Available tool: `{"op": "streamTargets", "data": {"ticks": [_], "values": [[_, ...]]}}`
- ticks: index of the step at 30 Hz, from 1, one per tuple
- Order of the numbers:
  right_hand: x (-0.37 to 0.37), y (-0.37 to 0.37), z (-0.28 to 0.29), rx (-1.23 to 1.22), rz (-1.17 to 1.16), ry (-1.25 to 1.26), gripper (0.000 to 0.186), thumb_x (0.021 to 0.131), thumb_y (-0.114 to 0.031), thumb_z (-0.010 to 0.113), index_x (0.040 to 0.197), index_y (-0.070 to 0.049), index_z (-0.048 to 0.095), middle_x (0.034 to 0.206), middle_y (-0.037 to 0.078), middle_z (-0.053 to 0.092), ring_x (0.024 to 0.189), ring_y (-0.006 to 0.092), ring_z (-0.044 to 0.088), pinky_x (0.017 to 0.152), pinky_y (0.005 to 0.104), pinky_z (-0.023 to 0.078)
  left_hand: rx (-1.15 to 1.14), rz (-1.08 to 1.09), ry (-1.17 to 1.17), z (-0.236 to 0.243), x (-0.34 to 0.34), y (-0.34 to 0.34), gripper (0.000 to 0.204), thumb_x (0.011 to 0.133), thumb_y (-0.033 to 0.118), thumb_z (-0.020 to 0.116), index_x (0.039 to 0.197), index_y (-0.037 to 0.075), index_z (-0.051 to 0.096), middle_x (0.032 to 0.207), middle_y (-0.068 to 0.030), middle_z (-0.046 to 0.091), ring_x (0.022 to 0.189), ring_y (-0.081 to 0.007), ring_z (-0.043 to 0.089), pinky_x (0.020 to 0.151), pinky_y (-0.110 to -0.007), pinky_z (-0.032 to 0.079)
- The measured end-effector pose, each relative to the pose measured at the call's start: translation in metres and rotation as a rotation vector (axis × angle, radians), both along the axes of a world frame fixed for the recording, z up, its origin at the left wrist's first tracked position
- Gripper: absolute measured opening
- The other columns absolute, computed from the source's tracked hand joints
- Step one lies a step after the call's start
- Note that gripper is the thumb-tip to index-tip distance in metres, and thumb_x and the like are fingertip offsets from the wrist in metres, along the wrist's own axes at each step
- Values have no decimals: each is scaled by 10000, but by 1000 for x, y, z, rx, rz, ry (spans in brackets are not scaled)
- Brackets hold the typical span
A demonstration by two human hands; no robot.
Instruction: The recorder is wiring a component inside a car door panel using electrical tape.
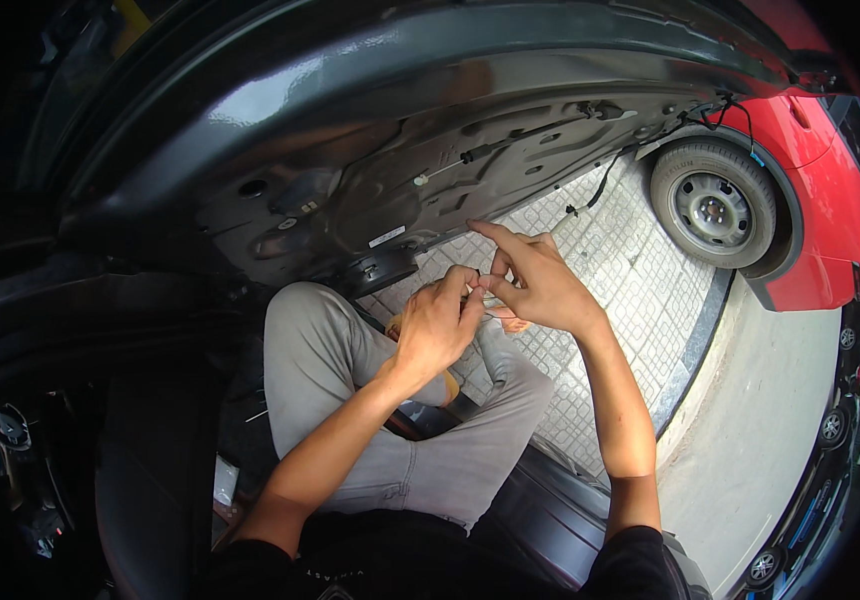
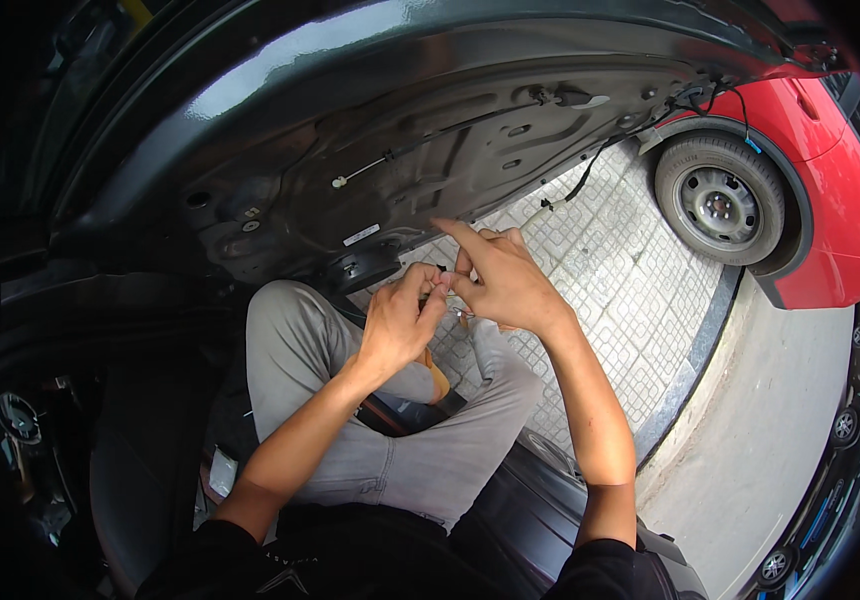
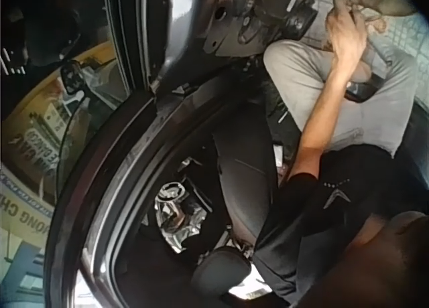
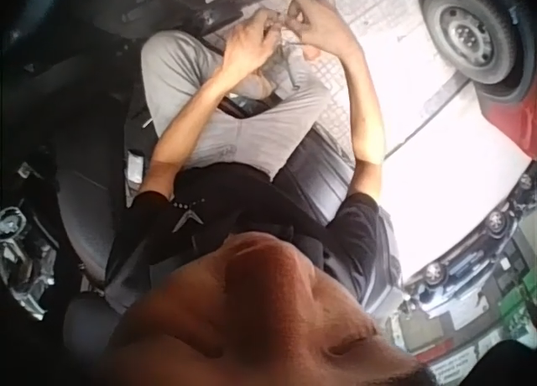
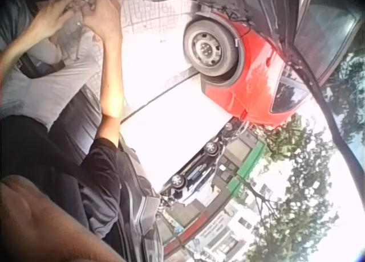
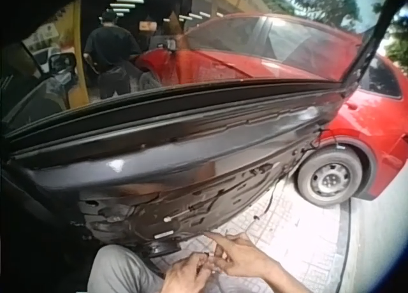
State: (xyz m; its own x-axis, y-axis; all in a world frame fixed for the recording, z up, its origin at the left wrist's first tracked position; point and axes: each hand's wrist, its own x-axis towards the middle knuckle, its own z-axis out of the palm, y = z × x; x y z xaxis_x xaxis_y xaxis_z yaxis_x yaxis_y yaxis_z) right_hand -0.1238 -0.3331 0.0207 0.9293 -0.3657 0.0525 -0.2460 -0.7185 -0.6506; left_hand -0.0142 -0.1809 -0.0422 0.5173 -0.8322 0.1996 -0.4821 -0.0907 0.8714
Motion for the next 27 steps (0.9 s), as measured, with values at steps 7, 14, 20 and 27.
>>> {"op": "streamTargets", "data": {"ticks": [7,14,20,27], "values": [[-15,14,-7,24,-36,68,637,830,-71,752,1437,-105,565,895,13,688,988,225,570,1021,393,315,74,-137,-381,3,17,-4,98,965,135,654,1035,70,632,798,-118,716,749,-348,688,834,-423,497],[-10,16,-11,-2,-64,20,499,828,-20,733,1299,-85,583,870,17,676,977,237,582,1008,410,319,-27,-321,-493,8,32,-14,175,901,76,668,1040,12,584,1074,-159,609,1032,-354,639,883,-458,504],[-13,20,-15,-99,-106,36,442,777,2,760,1167,-79,570,896,28,673,1009,242,611,1031,410,327,60,-460,-161,3,45,-22,106,955,60,624,1020,-17,589,1117,-152,572,1127,-338,576,990,-428,479],[-15,23,-27,-365,-53,-158,331,766,-3,758,1049,-87,608,966,29,668,968,267,592,1012,466,361,418,-655,893,-15,71,-29,231,1040,174,622,1184,11,698,1271,-21,600,1207,-143,507,1106,-310,345]]}}
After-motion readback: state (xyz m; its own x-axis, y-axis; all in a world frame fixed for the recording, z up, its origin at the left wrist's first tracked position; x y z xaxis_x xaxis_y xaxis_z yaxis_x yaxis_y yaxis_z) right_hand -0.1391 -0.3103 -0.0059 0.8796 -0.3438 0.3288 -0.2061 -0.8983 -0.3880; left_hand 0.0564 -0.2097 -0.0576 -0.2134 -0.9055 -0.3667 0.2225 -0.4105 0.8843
